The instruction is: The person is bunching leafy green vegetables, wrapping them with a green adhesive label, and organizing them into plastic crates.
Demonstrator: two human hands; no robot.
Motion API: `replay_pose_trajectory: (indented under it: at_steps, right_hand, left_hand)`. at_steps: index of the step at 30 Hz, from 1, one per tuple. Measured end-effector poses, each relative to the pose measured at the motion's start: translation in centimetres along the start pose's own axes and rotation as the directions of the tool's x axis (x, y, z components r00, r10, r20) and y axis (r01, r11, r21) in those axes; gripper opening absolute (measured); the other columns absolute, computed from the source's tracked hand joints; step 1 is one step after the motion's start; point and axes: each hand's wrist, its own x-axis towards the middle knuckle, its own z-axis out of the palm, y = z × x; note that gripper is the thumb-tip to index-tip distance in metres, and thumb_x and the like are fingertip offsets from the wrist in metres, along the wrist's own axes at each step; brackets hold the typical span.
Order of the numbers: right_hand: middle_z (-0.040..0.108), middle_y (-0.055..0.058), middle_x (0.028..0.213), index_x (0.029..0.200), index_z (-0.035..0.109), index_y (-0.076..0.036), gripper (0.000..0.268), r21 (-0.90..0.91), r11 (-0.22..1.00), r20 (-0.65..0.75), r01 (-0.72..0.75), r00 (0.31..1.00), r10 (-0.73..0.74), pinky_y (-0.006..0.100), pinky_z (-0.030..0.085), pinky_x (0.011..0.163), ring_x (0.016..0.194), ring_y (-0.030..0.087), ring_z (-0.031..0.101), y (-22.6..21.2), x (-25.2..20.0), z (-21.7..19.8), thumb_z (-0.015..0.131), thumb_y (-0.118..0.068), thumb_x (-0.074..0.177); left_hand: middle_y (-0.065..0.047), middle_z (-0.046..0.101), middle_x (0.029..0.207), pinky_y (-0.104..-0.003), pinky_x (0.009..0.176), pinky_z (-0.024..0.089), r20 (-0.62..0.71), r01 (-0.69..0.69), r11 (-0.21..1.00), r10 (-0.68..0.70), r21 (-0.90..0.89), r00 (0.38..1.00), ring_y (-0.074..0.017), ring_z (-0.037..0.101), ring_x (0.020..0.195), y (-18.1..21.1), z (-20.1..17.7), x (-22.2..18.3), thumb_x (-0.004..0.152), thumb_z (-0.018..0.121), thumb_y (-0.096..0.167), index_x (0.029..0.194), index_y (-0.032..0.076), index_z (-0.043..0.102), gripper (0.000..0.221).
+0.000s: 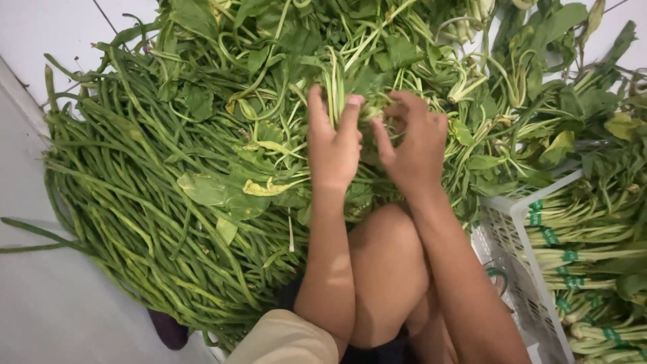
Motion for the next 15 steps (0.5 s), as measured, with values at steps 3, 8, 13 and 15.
replay_pose_trajectory:
  at_steps: [3,8,13,15]
  right_hand:
    - [0.066,0.004,0.098,0.126,0.055,-0.008,0.039,0.016,0.994,-0.161,0.104,0.982,-0.1,0.038,0.042,0.08,0.069,0.021,0.065,0.2,-1.1,-0.5,0.079,-0.007,0.096]
    - [0.062,0.008,0.099,0.131,0.058,-0.003,0.027,0.106,0.988,-0.25,0.113,0.965,-0.084,0.037,0.048,0.077,0.075,0.026,0.064,-1.7,-2.2,-2.1,0.063,-0.001,0.104]
    - [0.056,0.016,0.11,0.143,0.05,0.001,0.033,0.181,0.979,-0.201,0.093,0.978,-0.056,0.041,0.055,0.079,0.09,0.035,0.064,-3.0,-2.3,-3.5,0.047,-0.002,0.11]
    - [0.053,0.019,0.109,0.143,0.048,0.005,0.033,0.195,0.978,-0.166,0.076,0.985,-0.043,0.043,0.057,0.079,0.094,0.039,0.064,-3.9,-2.6,-3.9,0.046,0.004,0.11]
  left_hand:
    - [-0.011,0.07,0.124,-0.052,0.093,0.055,0.026,-0.124,0.986,0.122,0.113,0.992,-0.0303,0.07,0.107,1.2,-0.5,-1.3,0.098,0.05,0.043,0.151,-0.004,0.03,0.074]
    - [-0.018,0.072,0.12,-0.049,0.078,0.06,0.117,-0.304,0.937,0.287,0.174,0.951,-0.0298,0.072,0.089,0.9,-0.5,-1.7,0.091,0.059,0.053,0.146,-0.007,0.037,0.084]
    - [-0.018,0.074,0.119,-0.041,0.073,0.059,0.286,-0.371,0.907,0.308,0.199,0.907,-0.0253,0.071,0.086,0.4,-0.6,-1.6,0.08,0.076,0.052,0.146,-0.006,0.043,0.093]
    - [-0.026,0.071,0.119,-0.048,0.081,0.063,0.274,-0.342,0.922,0.286,0.182,0.918,-0.0403,0.073,0.102,0.7,-0.7,-2.0,0.08,0.078,0.046,0.144,-0.009,0.044,0.091]
